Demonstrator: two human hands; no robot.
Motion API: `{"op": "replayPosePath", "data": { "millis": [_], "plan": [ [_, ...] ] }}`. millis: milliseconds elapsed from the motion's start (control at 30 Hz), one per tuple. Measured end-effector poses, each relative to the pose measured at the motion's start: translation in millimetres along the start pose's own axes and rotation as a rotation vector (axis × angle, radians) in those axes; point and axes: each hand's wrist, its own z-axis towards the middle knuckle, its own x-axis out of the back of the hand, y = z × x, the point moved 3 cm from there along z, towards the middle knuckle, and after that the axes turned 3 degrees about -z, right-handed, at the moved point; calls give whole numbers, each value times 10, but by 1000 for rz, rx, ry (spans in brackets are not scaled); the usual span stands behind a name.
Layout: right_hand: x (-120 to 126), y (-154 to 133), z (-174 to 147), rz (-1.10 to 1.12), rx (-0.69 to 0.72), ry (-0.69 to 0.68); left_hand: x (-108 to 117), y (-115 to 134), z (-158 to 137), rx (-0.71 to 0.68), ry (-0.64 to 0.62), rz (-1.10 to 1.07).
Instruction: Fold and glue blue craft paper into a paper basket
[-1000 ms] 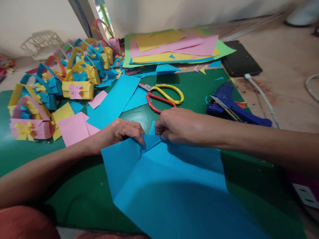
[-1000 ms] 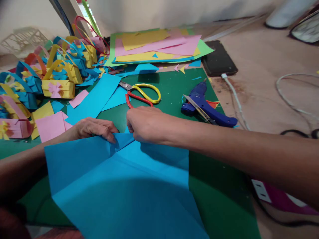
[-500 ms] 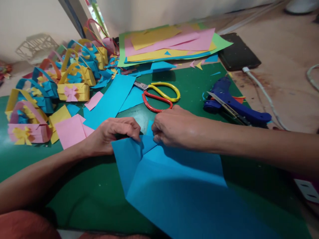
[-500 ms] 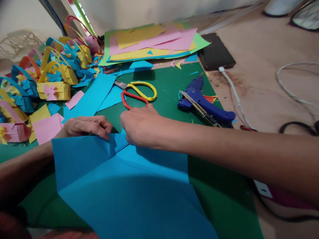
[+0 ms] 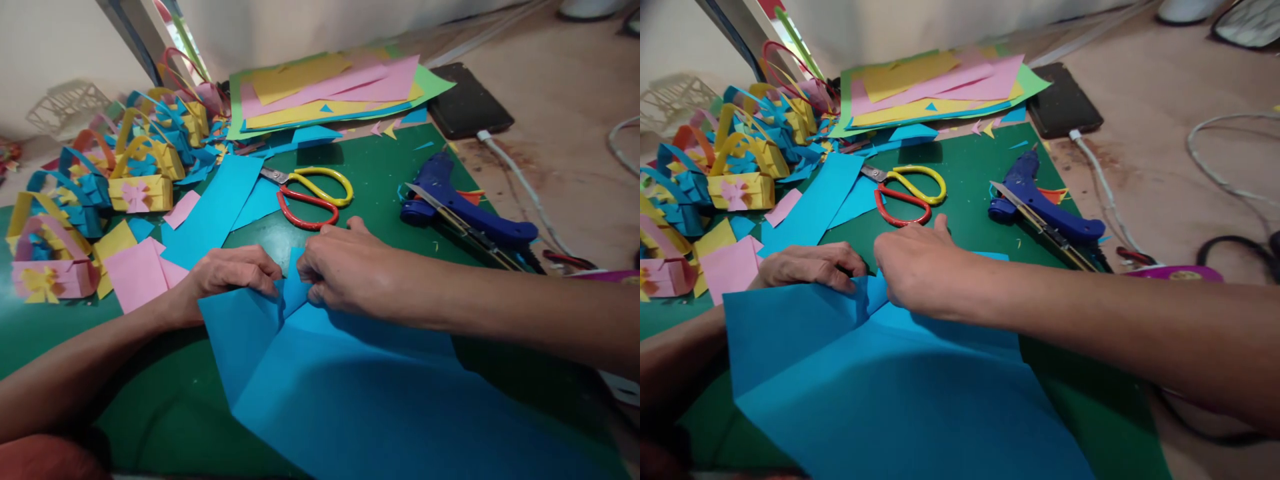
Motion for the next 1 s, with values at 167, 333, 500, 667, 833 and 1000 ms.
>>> {"op": "replayPosePath", "data": {
  "millis": [167, 333, 500, 667, 833, 1000],
  "plan": [
    [-44, -50, -46, 17, 23, 82, -36, -1, 15, -99, 5, -14],
    [-90, -64, -27, 13, 18, 125, -61, -39, 10, -131, 11, -28],
    [-108, -63, -5, -21, -16, 129, -63, -74, 3, -69, -15, 2],
    [-119, -68, 0, -35, -7, 157, -72, -61, 6, 13, 54, -32],
    [-137, -49, -3, -22, 9, 186, -104, -30, 39, -17, 105, -14],
    [-151, -24, -11, -2, 34, 226, -112, -19, 61, -42, 159, 106]
  ]
}}
